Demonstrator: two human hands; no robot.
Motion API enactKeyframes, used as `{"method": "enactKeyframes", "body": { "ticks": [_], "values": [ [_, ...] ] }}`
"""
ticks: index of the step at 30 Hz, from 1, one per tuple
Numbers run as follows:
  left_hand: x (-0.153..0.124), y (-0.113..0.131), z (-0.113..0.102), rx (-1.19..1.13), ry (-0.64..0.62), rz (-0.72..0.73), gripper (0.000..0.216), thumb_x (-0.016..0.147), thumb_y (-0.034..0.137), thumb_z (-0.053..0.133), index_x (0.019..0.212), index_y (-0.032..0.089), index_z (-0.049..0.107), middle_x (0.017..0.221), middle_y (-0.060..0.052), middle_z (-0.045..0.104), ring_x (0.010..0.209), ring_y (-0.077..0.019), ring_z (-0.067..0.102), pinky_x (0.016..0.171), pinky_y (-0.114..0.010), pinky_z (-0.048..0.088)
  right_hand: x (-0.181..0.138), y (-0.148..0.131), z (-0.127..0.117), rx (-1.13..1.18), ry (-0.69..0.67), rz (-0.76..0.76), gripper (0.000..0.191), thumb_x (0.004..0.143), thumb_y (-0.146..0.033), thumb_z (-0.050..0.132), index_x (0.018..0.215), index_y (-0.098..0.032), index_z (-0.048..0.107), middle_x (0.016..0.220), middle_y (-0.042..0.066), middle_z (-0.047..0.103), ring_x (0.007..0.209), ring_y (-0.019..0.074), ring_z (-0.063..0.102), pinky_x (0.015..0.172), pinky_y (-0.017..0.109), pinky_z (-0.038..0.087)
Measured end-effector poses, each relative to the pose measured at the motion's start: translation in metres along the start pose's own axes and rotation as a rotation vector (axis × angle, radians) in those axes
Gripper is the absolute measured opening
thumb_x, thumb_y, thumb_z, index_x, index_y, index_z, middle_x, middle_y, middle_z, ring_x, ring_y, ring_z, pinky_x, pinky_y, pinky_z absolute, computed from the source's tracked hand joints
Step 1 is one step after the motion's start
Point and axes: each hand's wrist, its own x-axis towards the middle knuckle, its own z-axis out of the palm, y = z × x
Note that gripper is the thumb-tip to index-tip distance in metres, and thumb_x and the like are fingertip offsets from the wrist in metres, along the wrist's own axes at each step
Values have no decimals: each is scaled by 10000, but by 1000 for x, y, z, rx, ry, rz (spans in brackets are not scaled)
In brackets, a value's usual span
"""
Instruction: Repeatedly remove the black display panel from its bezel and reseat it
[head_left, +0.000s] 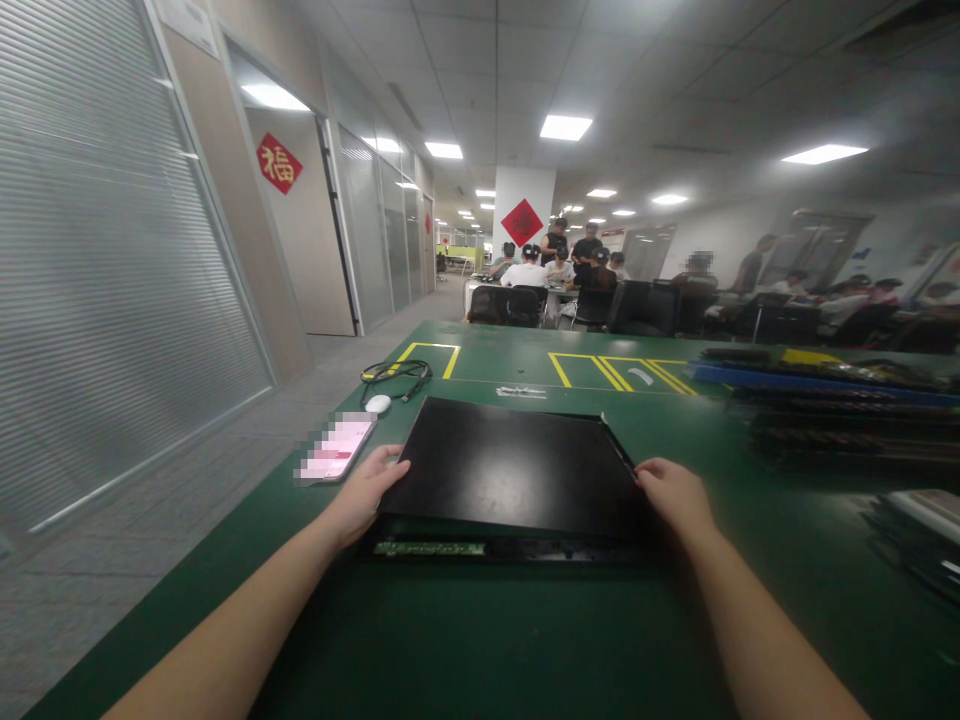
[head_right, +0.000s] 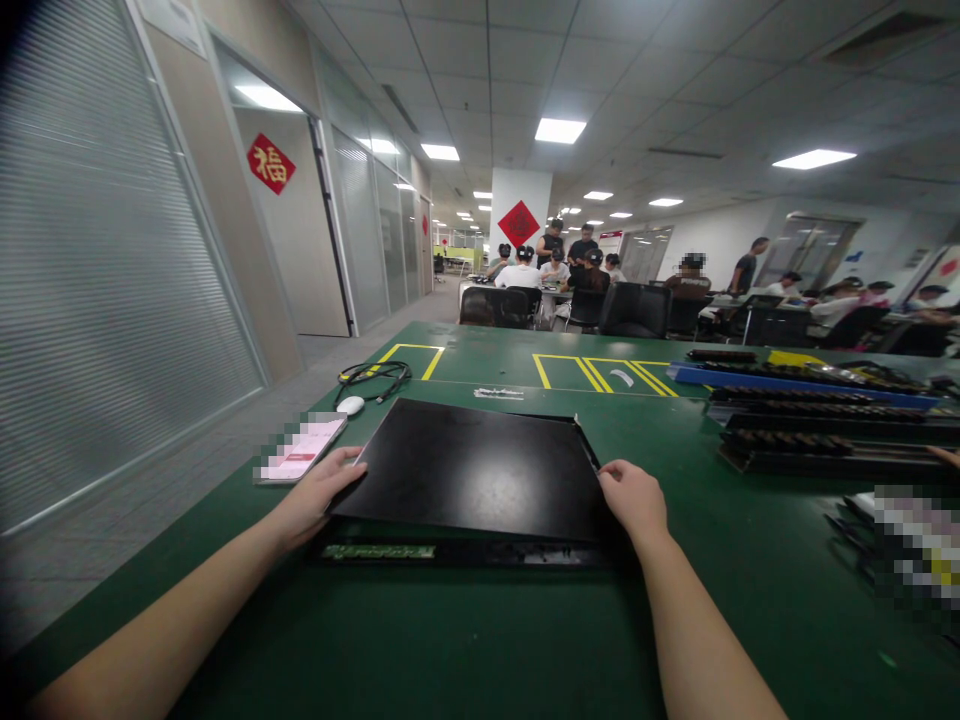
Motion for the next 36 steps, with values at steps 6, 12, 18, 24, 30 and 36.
{"method": "enactKeyframes", "body": {
  "ticks": [6, 12, 18, 24, 30, 36],
  "values": [
    [0, 0, 1, -8, 40, 33, 435, 676, 263, 836, 1036, 168, 610, 834, -50, 774, 706, -205, 731, 630, -269, 552, -1, -2, -1, -6, 5, 5, 273, 789, -325, 505, 860, -239, 755, 883, 57, 757, 842, 231, 669, 665, 296, 430],
    [1, 2, -1, 11, 65, 33, 449, 672, 253, 841, 1072, 158, 662, 925, -86, 786, 815, -238, 741, 721, -307, 574, -1, -1, -1, 14, -3, 10, 276, 792, -322, 504, 877, -244, 755, 879, 40, 755, 838, 218, 669, 664, 283, 432],
    [7, 1, -12, 310, 185, 155, 440, 608, 327, 880, 996, 159, 755, 1241, -159, 703, 1251, -363, 573, 1056, -428, 441, -1, -1, -2, 36, -21, 34, 288, 786, -333, 500, 893, -248, 754, 892, 39, 752, 864, 220, 667, 674, 286, 433],
    [9, 0, -17, 521, 215, 230, 341, 641, 374, 835, 918, 182, 785, 1380, -158, 592, 1362, -389, 454, 1132, -444, 353, 0, -1, -1, 43, -30, 32, 281, 779, -327, 497, 878, -245, 747, 883, 36, 749, 859, 218, 664, 682, 287, 433],
    [17, -7, -25, 582, 184, 266, 404, 611, 416, 837, 922, 163, 782, 1302, -177, 632, 1323, -408, 491, 1091, -446, 405, 0, 0, -1, 45, -23, 37, 288, 775, -320, 500, 894, -246, 752, 879, 35, 750, 864, 216, 661, 685, 285, 434],
    [29, -19, -39, 843, 119, 281, 577, 665, 576, 702, 1056, 157, 774, 1344, -172, 629, 1265, -378, 557, 1059, -470, 440, 2, 2, 1, 43, -15, 34, 266, 758, -327, 515, 856, -240, 747, 872, 43, 751, 844, 230, 659, 671, 298, 424]
  ]
}}
